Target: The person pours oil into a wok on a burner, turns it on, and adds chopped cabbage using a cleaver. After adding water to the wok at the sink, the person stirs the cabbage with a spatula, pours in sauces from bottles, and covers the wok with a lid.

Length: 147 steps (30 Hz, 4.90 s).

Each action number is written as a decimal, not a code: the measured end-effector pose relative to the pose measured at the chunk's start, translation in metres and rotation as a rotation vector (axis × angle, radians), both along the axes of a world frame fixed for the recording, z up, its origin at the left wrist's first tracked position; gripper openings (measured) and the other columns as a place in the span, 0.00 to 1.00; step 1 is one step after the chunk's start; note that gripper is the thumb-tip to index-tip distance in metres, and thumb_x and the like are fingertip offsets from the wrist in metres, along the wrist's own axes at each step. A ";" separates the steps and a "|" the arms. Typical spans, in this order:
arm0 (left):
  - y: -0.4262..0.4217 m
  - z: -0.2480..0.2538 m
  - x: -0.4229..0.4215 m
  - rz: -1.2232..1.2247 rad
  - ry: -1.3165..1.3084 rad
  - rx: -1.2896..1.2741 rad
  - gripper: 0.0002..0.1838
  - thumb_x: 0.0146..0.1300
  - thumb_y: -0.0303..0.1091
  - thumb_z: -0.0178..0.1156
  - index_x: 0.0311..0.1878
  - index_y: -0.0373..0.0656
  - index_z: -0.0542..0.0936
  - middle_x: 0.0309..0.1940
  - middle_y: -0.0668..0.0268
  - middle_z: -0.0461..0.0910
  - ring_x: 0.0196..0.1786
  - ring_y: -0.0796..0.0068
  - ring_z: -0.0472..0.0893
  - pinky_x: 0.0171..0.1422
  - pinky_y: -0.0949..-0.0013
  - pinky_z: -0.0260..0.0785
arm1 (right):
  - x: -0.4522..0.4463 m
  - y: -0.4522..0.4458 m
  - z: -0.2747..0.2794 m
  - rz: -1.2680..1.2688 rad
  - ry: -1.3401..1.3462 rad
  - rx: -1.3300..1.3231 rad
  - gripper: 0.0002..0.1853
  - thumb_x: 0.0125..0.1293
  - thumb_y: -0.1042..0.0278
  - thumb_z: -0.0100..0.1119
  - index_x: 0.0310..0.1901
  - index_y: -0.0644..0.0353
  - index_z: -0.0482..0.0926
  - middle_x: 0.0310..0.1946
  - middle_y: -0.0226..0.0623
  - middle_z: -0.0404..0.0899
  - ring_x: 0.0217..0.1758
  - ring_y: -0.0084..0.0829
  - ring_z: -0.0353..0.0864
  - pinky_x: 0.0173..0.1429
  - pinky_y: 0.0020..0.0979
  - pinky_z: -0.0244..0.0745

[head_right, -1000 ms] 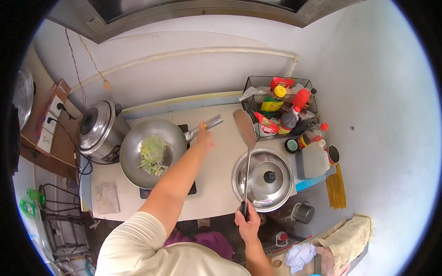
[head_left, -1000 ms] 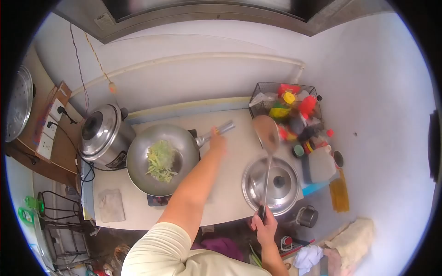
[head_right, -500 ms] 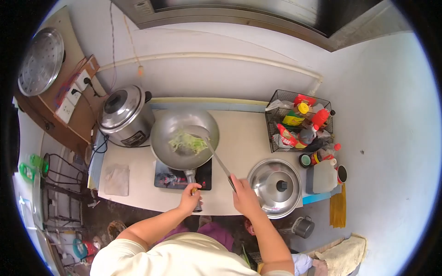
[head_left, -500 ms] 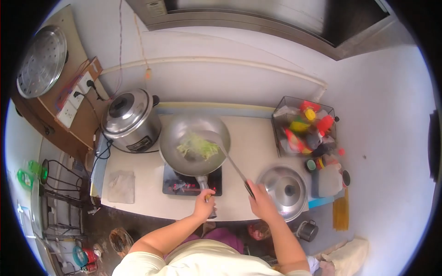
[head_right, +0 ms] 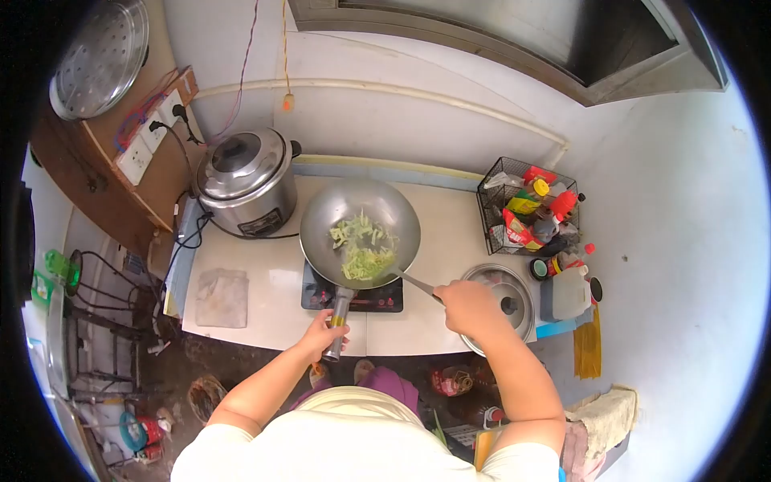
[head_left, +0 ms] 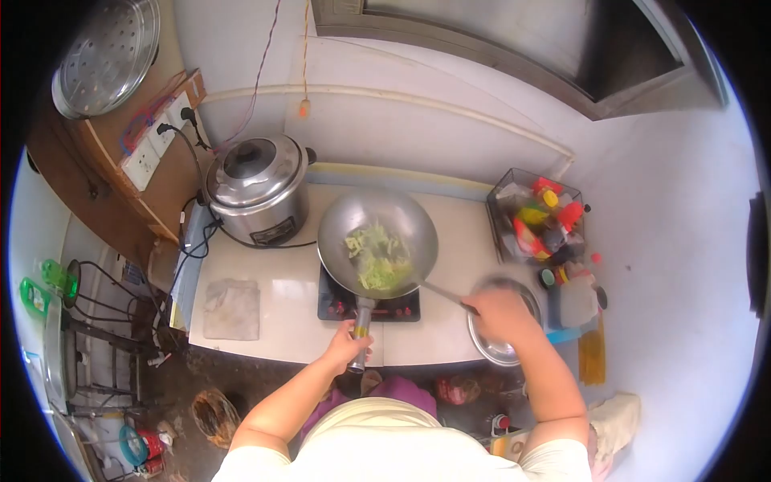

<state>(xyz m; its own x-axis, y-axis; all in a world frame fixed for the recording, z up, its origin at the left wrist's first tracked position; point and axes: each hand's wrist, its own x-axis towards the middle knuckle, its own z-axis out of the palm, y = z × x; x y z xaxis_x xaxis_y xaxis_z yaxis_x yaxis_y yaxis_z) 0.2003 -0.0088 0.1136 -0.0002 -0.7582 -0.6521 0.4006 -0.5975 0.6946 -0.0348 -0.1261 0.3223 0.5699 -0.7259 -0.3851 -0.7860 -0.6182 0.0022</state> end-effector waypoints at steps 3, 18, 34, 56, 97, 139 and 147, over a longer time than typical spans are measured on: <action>0.009 0.007 0.011 -0.037 0.201 0.014 0.41 0.54 0.22 0.61 0.67 0.50 0.50 0.33 0.58 0.72 0.27 0.67 0.78 0.27 0.62 0.76 | 0.017 -0.006 -0.027 -0.060 -0.116 -0.046 0.16 0.51 0.73 0.55 0.44 0.56 0.78 0.36 0.45 0.80 0.44 0.46 0.79 0.47 0.46 0.74; 0.020 -0.008 0.020 -0.019 0.516 -0.016 0.35 0.64 0.33 0.56 0.68 0.68 0.48 0.27 0.63 0.69 0.21 0.71 0.69 0.24 0.67 0.65 | 0.079 0.035 -0.015 -0.041 -0.110 0.110 0.13 0.55 0.68 0.55 0.41 0.66 0.77 0.35 0.54 0.79 0.43 0.51 0.78 0.48 0.47 0.73; 0.019 -0.004 0.019 -0.001 0.427 0.029 0.33 0.63 0.30 0.56 0.67 0.64 0.52 0.27 0.62 0.68 0.18 0.72 0.68 0.19 0.66 0.66 | 0.103 -0.021 -0.096 -0.009 -0.253 -0.075 0.12 0.53 0.70 0.57 0.39 0.64 0.79 0.36 0.52 0.80 0.45 0.50 0.78 0.49 0.45 0.74; 0.020 -0.004 0.019 -0.012 0.354 0.005 0.30 0.62 0.33 0.58 0.64 0.61 0.57 0.28 0.64 0.69 0.20 0.72 0.70 0.20 0.67 0.66 | 0.062 -0.002 -0.010 0.144 -0.081 0.122 0.11 0.51 0.71 0.56 0.37 0.65 0.80 0.35 0.54 0.79 0.44 0.51 0.78 0.47 0.46 0.74; 0.019 -0.007 0.018 -0.010 0.370 0.015 0.33 0.63 0.30 0.55 0.67 0.65 0.53 0.29 0.62 0.68 0.20 0.73 0.69 0.20 0.67 0.66 | 0.078 -0.040 -0.118 -0.174 -0.284 -0.244 0.10 0.52 0.69 0.56 0.34 0.65 0.80 0.32 0.51 0.80 0.39 0.51 0.80 0.44 0.45 0.75; 0.017 -0.011 0.023 -0.050 0.367 -0.004 0.35 0.62 0.31 0.57 0.68 0.63 0.51 0.31 0.60 0.69 0.21 0.72 0.72 0.21 0.67 0.69 | 0.044 -0.013 -0.028 -0.049 -0.113 -0.070 0.13 0.57 0.68 0.52 0.43 0.59 0.79 0.38 0.48 0.80 0.45 0.48 0.79 0.47 0.46 0.73; -0.019 -0.012 0.026 -0.121 0.052 0.083 0.33 0.51 0.17 0.58 0.60 0.42 0.57 0.37 0.55 0.71 0.28 0.64 0.78 0.27 0.59 0.76 | 0.052 -0.038 -0.083 -0.126 -0.259 -0.170 0.12 0.53 0.69 0.55 0.40 0.59 0.80 0.35 0.46 0.80 0.43 0.46 0.79 0.45 0.46 0.73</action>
